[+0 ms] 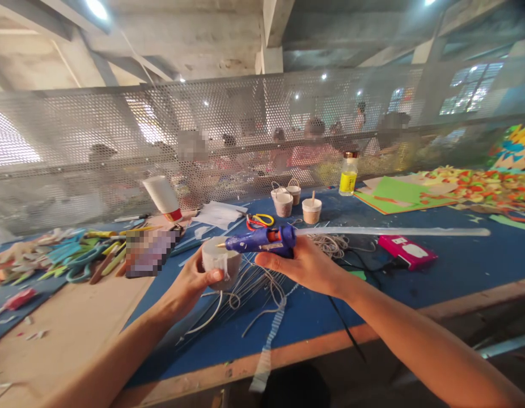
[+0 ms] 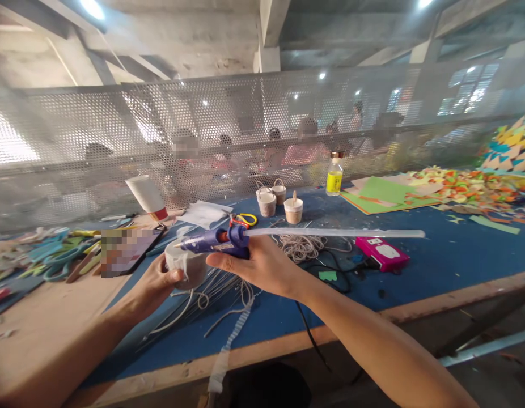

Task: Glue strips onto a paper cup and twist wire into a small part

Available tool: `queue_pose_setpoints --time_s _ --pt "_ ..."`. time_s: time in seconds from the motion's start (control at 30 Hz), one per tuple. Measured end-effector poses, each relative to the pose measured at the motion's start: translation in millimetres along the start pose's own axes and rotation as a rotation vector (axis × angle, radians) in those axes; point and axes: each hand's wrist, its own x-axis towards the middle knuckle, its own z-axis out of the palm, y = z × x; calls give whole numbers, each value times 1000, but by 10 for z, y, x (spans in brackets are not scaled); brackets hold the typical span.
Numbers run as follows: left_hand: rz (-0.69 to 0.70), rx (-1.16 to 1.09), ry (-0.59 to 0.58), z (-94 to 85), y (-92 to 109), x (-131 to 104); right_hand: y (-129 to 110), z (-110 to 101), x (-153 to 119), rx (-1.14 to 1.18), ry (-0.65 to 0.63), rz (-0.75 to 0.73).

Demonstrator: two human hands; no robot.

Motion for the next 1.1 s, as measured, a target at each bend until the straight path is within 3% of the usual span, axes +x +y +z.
queue_pose_setpoints --time_s 0.33,0.8,1.1 --pt "-13 -173 -85 -60 55 14 -3 -33 -23 -43 -50 -44" --pt "-11 -93 -61 -39 56 2 30 -8 -28 -145 -8 -127" --pt "-22 -103 -124 -89 4 18 28 0 -30 -188 -20 -131"
